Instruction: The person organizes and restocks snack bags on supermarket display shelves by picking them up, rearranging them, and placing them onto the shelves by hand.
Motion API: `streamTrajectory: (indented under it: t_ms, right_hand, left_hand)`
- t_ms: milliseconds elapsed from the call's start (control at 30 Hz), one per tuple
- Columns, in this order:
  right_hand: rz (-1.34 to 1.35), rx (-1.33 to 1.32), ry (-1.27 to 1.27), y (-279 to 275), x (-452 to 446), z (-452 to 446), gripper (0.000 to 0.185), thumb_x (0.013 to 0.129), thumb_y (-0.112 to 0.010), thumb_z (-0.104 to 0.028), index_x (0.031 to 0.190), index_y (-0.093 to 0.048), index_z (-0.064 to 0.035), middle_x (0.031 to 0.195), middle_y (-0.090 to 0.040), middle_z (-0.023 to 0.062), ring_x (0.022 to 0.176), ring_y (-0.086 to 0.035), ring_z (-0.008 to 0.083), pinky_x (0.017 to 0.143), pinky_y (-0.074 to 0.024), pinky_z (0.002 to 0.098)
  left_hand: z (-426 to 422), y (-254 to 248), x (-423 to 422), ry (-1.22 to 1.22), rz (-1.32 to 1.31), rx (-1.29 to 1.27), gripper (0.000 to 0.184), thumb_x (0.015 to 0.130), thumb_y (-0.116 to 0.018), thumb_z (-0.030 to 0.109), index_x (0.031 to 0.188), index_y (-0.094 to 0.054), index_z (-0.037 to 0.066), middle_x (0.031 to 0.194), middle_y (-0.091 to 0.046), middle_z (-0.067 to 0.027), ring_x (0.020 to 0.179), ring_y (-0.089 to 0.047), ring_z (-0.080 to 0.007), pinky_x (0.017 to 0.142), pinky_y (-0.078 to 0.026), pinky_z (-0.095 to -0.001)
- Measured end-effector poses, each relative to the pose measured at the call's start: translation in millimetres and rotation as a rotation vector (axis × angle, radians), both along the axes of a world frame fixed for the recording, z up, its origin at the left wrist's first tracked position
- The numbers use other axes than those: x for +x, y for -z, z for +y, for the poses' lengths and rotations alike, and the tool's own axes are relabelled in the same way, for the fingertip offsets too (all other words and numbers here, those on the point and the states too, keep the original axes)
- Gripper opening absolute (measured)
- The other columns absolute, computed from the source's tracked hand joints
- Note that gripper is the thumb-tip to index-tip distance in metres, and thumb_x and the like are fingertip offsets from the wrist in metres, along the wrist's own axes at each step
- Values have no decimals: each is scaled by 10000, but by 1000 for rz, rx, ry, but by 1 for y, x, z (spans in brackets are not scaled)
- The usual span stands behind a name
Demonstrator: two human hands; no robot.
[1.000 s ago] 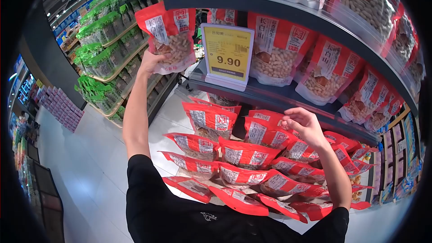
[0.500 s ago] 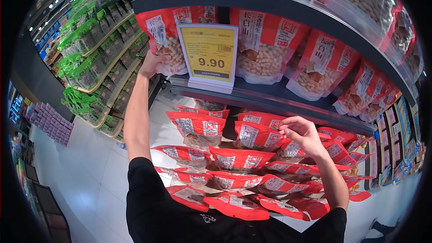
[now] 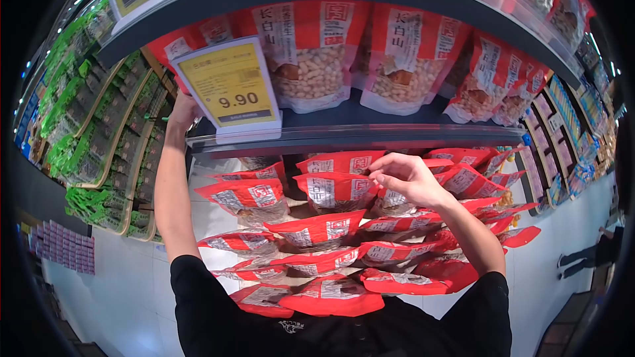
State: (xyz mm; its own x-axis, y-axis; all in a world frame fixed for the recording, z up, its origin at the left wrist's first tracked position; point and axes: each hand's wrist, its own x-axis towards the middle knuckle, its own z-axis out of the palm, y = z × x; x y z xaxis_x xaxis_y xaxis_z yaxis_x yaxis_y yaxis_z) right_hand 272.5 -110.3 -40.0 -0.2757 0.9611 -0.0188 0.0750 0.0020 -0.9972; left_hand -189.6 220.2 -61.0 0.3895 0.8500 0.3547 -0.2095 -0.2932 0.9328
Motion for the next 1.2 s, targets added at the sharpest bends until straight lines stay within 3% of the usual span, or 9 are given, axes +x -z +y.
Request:
streamTrajectory:
  t_ms: [367,533,567,700,767,900,1033,1100,1200]
  right_hand:
    - [-14,25,-41,10,11,-10,196,954,-591,-94,1105,-596,32,951,-666,59,826,-631,99,776,-514,274]
    - [-43,111,0,2,16,-28,203,946,-599,-93,1106,-603,33,948,-672,64,862,-627,105,751,-516,271]
    - [-43,109,19,-4,18,-34,203,946,-599,-93,1106,-603,33,948,-672,64,862,-627,105,751,-516,271]
    - [-138,71,50,-16,28,-62,205,948,-619,-119,1109,-627,9,982,-680,48,917,-616,88,786,-510,265]
    - [-110,128,92,-18,33,-80,212,947,-623,-126,1113,-626,6,991,-678,50,925,-620,93,792,-514,268]
    - [-227,267,207,-30,43,-128,196,937,-613,-133,1091,-645,-14,986,-685,62,931,-630,127,805,-522,321]
    - [-311,423,349,-31,53,-179,159,908,-615,-65,1039,-679,0,949,-703,88,866,-670,154,766,-532,297]
    - [-239,347,465,-29,55,-207,155,899,-614,-35,1028,-676,21,947,-706,93,865,-671,139,768,-534,286]
    - [-71,413,591,-12,51,-236,152,908,-599,3,1045,-662,28,963,-695,104,888,-668,150,785,-540,288]
  left_hand:
    - [-3,5,-3,-83,72,-105,516,802,-715,91,1272,-525,-4,1198,-620,-91,1064,-622,-199,855,-535,-343]
    - [-9,11,-12,-145,207,-75,436,774,-668,82,1193,-569,9,1036,-648,-32,813,-615,-88,637,-451,-184]
    - [-20,1,-9,-108,257,-90,520,777,-732,159,1245,-543,35,1084,-647,-41,909,-627,-126,720,-483,-246]
    - [-3,17,-37,-184,307,70,576,774,-678,117,1310,-481,42,1092,-627,-27,949,-603,-131,780,-466,-250]
    - [-21,10,-35,-174,3,30,573,824,-595,35,1368,-418,-3,1274,-553,-89,1214,-509,-206,1033,-390,-341]
    - [-65,19,-68,-533,-247,53,514,907,-421,38,1419,-384,48,1444,-444,-131,1299,-441,-206,1034,-382,-347]
    - [-186,13,-77,-701,-113,262,330,873,-412,60,1188,-490,1,1202,-533,-124,1097,-516,-258,848,-410,-329]
    - [-245,1,-67,-431,-165,465,207,847,-458,133,1014,-475,12,971,-484,-95,882,-486,-221,744,-384,-315]
    - [-331,-47,-14,-366,-45,503,231,818,-571,186,945,-446,40,891,-432,-71,858,-458,-195,818,-367,-285]
